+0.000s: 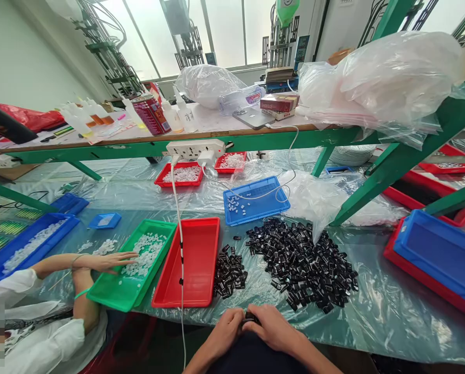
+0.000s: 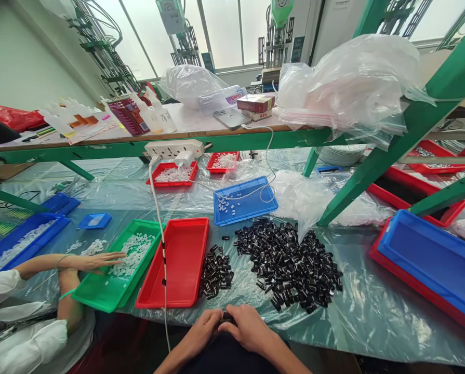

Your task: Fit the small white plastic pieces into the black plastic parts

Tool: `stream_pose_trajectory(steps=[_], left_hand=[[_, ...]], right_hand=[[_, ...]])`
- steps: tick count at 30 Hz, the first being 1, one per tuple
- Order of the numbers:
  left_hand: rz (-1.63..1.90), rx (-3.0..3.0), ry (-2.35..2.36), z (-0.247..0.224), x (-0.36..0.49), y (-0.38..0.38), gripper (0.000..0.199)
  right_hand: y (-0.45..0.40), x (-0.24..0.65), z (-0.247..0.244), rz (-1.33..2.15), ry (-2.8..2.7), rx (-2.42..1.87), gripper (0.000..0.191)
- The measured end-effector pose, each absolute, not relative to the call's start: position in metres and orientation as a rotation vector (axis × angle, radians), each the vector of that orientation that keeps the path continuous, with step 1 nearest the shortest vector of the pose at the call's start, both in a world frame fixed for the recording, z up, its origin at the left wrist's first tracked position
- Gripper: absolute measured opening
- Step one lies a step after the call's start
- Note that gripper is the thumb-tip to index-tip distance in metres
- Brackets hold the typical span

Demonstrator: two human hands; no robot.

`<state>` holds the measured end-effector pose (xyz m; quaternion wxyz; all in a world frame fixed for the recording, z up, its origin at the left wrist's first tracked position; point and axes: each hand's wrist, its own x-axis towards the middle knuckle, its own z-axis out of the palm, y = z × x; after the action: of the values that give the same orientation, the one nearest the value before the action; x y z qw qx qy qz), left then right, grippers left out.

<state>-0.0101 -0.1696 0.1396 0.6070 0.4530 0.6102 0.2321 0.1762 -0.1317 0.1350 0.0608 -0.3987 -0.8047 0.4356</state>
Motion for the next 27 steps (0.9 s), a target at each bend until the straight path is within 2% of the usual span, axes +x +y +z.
stream_pose_trajectory(steps=[8,18,27], left_hand=[[0.526,0.839,1.372,0.145,-0.007,-0.164,0.042],[0.455,1.181,1.329,0.176,-0.010,-0.161,0.032],[0.480,1.122,1.290,0.163,-0.009,-0.164,0.022]], right_hand=[[-0.127,0.178,0.143,1.398,-2.227,-1.200,0.027],[-0.128,0.175,0.143,1.513,-2.126,-1.123,0.023],[-0.133,0.171,0.141,1.521,-2.107,-1.092,0.023]])
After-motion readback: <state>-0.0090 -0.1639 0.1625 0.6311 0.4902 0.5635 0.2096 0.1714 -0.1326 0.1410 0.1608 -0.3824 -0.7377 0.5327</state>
